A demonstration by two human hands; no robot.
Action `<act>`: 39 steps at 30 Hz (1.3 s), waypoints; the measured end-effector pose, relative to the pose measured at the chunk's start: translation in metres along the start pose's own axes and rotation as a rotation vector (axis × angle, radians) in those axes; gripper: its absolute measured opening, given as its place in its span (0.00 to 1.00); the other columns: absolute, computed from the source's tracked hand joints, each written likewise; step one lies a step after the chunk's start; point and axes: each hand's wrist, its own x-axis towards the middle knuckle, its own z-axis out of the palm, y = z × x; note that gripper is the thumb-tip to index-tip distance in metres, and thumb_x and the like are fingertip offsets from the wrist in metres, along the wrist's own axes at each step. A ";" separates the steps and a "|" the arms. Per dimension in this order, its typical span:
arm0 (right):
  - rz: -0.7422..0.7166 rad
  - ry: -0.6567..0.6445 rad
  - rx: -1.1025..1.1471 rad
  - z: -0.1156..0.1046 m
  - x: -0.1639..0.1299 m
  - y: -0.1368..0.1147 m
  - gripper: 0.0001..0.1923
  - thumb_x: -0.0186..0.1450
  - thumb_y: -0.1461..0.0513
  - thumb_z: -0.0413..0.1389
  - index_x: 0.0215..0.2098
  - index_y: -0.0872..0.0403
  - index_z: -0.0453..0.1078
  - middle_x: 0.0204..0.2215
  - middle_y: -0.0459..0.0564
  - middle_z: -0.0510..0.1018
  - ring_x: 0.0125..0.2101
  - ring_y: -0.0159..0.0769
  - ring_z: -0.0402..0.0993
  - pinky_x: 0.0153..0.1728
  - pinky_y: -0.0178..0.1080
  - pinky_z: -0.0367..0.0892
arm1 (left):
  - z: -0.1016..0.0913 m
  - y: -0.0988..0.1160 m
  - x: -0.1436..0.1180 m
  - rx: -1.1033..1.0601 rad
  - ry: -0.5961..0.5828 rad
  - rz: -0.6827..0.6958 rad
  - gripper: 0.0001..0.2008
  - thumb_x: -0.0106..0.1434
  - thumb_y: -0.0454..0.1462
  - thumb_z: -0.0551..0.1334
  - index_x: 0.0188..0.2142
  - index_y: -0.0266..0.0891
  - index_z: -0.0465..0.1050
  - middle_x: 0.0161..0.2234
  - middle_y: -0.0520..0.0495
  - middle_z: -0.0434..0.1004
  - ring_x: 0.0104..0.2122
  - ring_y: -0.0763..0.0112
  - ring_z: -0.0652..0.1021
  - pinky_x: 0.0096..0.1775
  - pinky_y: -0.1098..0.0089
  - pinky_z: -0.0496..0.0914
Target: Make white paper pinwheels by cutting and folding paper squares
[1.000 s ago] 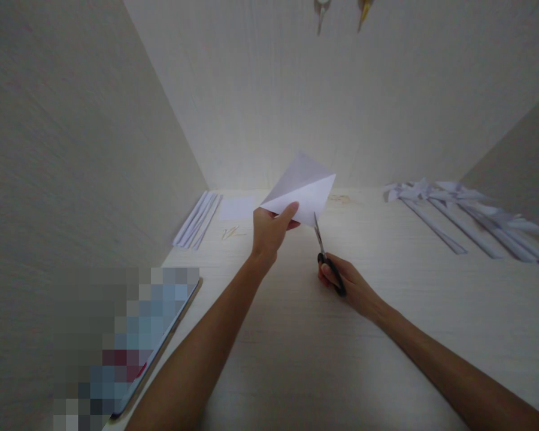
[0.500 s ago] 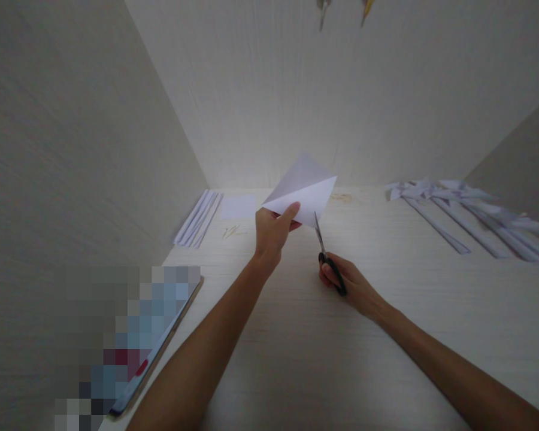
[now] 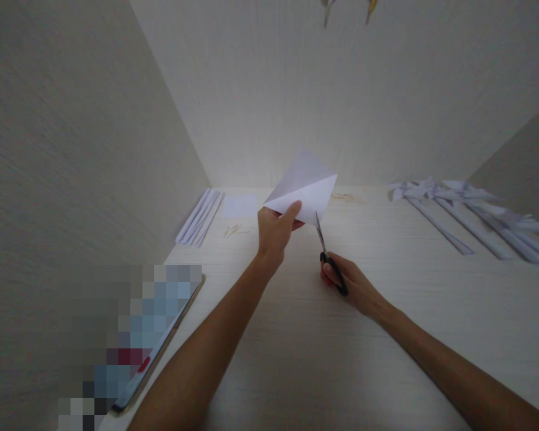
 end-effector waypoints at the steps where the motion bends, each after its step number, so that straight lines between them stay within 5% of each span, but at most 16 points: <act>1: -0.006 0.001 -0.001 0.000 0.000 0.000 0.20 0.59 0.47 0.43 0.22 0.53 0.54 0.18 0.42 0.58 0.20 0.28 0.52 0.20 0.33 0.49 | 0.000 0.000 0.000 0.000 0.001 0.002 0.13 0.45 0.36 0.63 0.31 0.31 0.71 0.28 0.45 0.75 0.27 0.72 0.75 0.28 0.71 0.72; 39: 0.013 0.003 -0.048 0.001 0.000 0.000 0.18 0.60 0.49 0.44 0.22 0.53 0.52 0.18 0.41 0.56 0.20 0.27 0.51 0.20 0.32 0.49 | -0.002 -0.003 0.003 -0.009 -0.011 0.024 0.14 0.43 0.36 0.65 0.31 0.31 0.71 0.29 0.47 0.74 0.27 0.73 0.74 0.30 0.68 0.72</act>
